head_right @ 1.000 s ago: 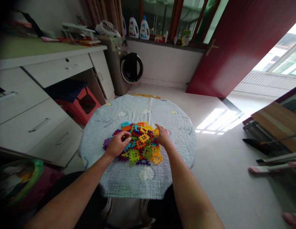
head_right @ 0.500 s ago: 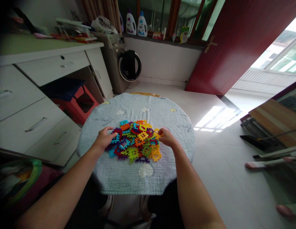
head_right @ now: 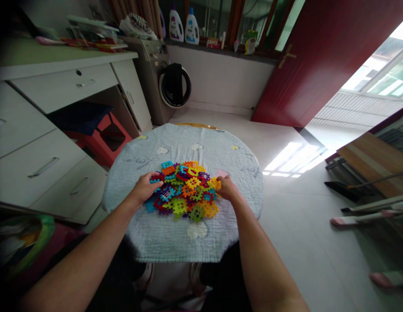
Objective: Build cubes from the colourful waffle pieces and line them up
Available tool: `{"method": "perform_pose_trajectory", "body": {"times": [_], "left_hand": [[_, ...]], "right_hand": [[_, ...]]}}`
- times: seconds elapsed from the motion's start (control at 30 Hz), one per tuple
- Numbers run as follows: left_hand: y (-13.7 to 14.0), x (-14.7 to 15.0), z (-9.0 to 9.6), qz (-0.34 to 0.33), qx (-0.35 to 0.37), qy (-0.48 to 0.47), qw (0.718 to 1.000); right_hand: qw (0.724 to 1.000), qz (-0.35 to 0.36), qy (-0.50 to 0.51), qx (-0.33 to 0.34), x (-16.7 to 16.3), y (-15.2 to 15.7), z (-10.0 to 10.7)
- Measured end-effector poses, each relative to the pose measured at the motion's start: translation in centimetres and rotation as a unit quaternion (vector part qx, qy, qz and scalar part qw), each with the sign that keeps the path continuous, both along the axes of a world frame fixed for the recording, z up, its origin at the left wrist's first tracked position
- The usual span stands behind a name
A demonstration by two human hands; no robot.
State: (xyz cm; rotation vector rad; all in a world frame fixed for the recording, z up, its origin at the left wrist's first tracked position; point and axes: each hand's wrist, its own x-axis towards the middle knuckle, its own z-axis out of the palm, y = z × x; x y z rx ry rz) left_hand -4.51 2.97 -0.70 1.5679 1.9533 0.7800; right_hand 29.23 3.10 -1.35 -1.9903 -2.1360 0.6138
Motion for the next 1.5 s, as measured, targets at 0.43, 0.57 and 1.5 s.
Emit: {"method": "perform_pose_trajectory", "body": {"times": [0.43,0.57,1.5], "left_hand": [[-0.4,0.7,0.8,-0.035,0.008,0.059,0.998],[-0.6,0.9,0.9,-0.03,-0.006,0.065,0.997],[-1.3,2.5,1.8,-0.077,0.133,-0.013,0.988]], "right_hand": [[0.993,-0.042,-0.111,0.0,-0.4,-0.8,2.0],[0.996,-0.051,-0.067,0.017,0.5,0.1,0.9],[0.959,-0.125,0.223,0.121,-6.1,-0.2,3.7]]}}
